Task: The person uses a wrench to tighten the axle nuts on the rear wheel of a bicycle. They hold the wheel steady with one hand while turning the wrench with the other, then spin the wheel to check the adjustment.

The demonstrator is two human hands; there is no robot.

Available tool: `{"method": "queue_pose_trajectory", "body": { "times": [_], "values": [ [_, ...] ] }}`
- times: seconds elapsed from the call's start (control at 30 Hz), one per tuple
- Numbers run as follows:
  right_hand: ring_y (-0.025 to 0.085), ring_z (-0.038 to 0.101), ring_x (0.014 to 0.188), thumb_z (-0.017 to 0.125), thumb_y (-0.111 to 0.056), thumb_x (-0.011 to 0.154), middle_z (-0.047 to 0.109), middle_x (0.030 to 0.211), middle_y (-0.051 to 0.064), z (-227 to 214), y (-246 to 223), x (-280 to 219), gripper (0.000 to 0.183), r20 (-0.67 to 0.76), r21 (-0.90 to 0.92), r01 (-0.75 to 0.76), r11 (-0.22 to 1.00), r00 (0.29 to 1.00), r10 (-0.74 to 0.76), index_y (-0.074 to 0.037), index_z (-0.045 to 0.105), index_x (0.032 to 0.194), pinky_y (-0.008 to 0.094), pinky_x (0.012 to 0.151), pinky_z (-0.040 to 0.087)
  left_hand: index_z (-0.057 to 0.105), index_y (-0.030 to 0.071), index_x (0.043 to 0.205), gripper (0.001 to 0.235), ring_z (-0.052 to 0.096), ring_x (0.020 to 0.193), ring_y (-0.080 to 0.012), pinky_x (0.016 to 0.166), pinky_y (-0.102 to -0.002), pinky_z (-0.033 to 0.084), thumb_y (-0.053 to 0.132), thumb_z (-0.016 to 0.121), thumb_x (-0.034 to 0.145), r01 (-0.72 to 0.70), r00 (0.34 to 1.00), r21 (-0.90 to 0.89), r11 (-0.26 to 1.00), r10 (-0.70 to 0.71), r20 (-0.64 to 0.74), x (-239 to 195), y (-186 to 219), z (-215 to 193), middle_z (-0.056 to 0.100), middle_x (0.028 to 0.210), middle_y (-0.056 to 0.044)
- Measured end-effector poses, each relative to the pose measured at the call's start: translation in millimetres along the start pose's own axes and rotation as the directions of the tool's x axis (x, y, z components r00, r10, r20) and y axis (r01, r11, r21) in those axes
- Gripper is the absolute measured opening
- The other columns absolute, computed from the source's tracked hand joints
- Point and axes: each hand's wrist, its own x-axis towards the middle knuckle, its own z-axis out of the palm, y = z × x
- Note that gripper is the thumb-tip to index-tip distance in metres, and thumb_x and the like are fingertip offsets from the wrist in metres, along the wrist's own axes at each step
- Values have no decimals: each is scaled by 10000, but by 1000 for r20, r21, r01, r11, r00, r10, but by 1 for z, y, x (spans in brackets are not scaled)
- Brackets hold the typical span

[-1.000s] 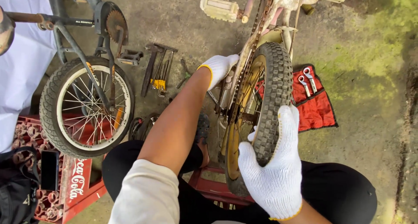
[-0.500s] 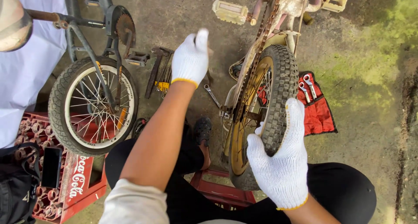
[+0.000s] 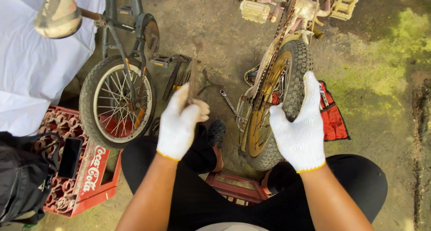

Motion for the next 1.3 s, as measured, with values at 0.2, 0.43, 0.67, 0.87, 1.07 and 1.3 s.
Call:
{"method": "queue_pose_trajectory", "body": {
  "times": [0.2, 0.43, 0.67, 0.87, 1.07, 1.3],
  "values": [
    [291, 307, 1532, 661, -158, 902, 316, 1653, 212, -1, -3, -2, 820, 2, 52, 60, 997, 998, -60, 15, 235, 1581, 367, 1247, 208, 628, 113, 1234, 313, 574, 680, -147, 644, -282, 520, 212, 495, 969, 250, 963, 102, 963, -258, 73, -6, -38, 11, 628, 781, -73],
    [322, 263, 1547, 657, -163, 924, 277, 1662, 234, 0, 4, 1, 813, 11, 23, 117, 993, 993, -117, 46, 227, 1582, 399, 1264, 177, 673, 108, 822, 525, 349, 480, -112, 503, -309, 246, 465, 363, 1050, 301, 953, 34, 953, -301, 15, -16, -136, 44, 431, 524, 19],
    [313, 270, 1546, 652, -188, 908, 287, 1662, 217, 2, 11, 1, 817, 9, -4, 128, 992, 992, -128, 25, 241, 1582, 395, 1257, 196, 443, 128, 597, 589, 355, 617, -169, 648, -354, 287, 568, 354, 978, 262, 957, 165, 951, -277, 80, 3, -144, 55, 410, 626, -38],
    [310, 261, 1549, 658, -176, 896, 286, 1662, 219, 3, 12, 2, 828, 7, -1, 119, 993, 993, -119, 32, 241, 1581, 389, 1260, 187, 416, 159, 586, 444, 295, 581, -134, 593, -332, 258, 446, 469, 920, 257, 960, 136, 957, -269, 79, 8, -145, 74, 364, 605, 8],
    [317, 267, 1547, 662, -169, 865, 289, 1662, 219, 0, 8, 3, 847, 25, 11, 86, 996, 996, -86, 18, 247, 1578, 386, 1253, 190, 432, 187, 602, 520, 304, 527, -109, 561, -327, 270, 510, 479, 1007, 155, 977, 130, 979, -172, 126, 19, -173, 80, 329, 555, 39],
    [313, 256, 1550, 658, -179, 880, 283, 1664, 225, 2, 5, 2, 837, 14, -11, 66, 998, 998, -66, 29, 251, 1581, 386, 1253, 181, 393, 181, 597, 476, 278, 538, -111, 552, -338, 253, 443, 485, 985, 143, 982, 126, 982, -156, 102, 28, -174, 85, 288, 555, 35]
  ]
}}
